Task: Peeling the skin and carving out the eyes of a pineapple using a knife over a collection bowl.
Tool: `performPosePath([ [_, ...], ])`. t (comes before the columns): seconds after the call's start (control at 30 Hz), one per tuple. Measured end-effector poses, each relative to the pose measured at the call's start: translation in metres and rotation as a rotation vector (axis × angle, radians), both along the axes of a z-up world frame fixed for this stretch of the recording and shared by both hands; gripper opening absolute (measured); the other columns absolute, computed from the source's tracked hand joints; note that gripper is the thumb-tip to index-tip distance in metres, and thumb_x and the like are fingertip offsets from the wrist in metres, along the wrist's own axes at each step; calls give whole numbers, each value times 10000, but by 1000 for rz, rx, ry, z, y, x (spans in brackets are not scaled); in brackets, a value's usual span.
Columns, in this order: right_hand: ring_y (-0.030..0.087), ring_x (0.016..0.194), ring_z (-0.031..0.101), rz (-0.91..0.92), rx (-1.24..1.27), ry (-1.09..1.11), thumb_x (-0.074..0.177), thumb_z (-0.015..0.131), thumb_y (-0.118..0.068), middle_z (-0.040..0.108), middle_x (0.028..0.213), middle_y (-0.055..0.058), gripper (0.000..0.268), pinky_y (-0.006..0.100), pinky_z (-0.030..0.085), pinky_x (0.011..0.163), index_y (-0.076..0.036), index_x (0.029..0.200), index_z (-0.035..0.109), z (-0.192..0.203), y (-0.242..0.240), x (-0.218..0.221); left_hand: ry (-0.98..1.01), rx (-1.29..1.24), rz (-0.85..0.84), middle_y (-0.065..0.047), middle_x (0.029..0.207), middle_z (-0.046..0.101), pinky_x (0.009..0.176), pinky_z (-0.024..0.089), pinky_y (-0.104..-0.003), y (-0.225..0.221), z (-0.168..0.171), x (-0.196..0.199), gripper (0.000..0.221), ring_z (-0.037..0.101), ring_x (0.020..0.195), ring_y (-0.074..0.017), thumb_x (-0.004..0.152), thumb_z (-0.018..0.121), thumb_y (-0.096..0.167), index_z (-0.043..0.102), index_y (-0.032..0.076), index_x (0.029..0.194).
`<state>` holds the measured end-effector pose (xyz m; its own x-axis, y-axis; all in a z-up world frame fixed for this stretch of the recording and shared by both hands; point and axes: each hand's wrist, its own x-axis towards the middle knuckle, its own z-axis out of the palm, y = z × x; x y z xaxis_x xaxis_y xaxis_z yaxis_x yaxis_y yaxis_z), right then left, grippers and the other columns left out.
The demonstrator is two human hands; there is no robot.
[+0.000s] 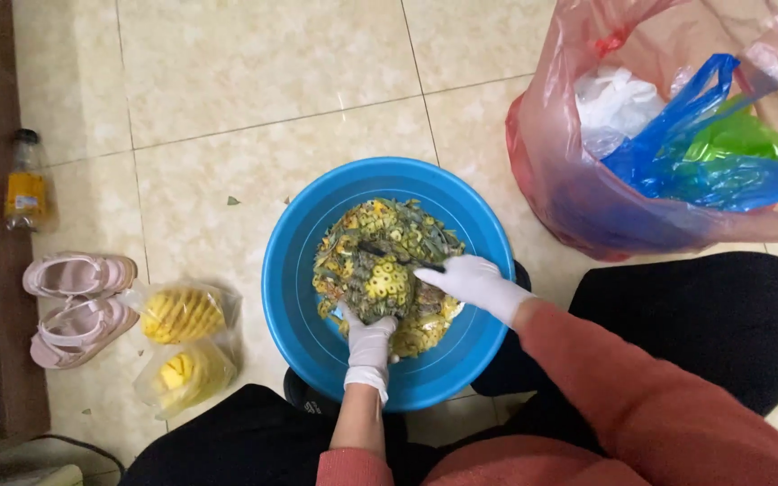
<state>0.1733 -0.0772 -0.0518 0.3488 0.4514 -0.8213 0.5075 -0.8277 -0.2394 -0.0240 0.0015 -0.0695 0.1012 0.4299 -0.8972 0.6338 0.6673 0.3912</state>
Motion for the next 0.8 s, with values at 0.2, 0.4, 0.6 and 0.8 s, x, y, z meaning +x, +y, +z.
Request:
performPosePath([
  [0.2,282,647,752,-130,-70,93,876,383,-842,732,672,157,890,361,603,610,-37,827,758,-80,39,19,-75,20,85,-258,1379,554,627,677,-510,0,-28,-3,1190,707,990,-453,743,824,152,75,317,1653],
  [0.4,252,567,724,-202,-11,84,850,434,-845,706,616,147,887,345,592,516,-27,794,771,-67,35,12,-184,48,247,-176,644,573,487,664,-463,-7,-60,-18,1045,574,423,-255,714,800,100,280,289,1600],
  [0.6,255,503,682,-207,-40,73,908,450,-741,712,685,169,790,335,578,459,2,841,713,-36,-2,18,-227,97,244,-203,641,590,497,651,-479,-9,-87,-23,1106,579,434,-263,713,823,93,234,286,1629],
  [0.8,238,548,711,-220,-17,87,945,421,-721,747,827,159,804,359,600,455,30,1024,695,-47,17,15,-264,103,266,-188,628,569,492,654,-501,-8,-94,-28,1147,563,413,-257,725,814,74,163,298,1643],
])
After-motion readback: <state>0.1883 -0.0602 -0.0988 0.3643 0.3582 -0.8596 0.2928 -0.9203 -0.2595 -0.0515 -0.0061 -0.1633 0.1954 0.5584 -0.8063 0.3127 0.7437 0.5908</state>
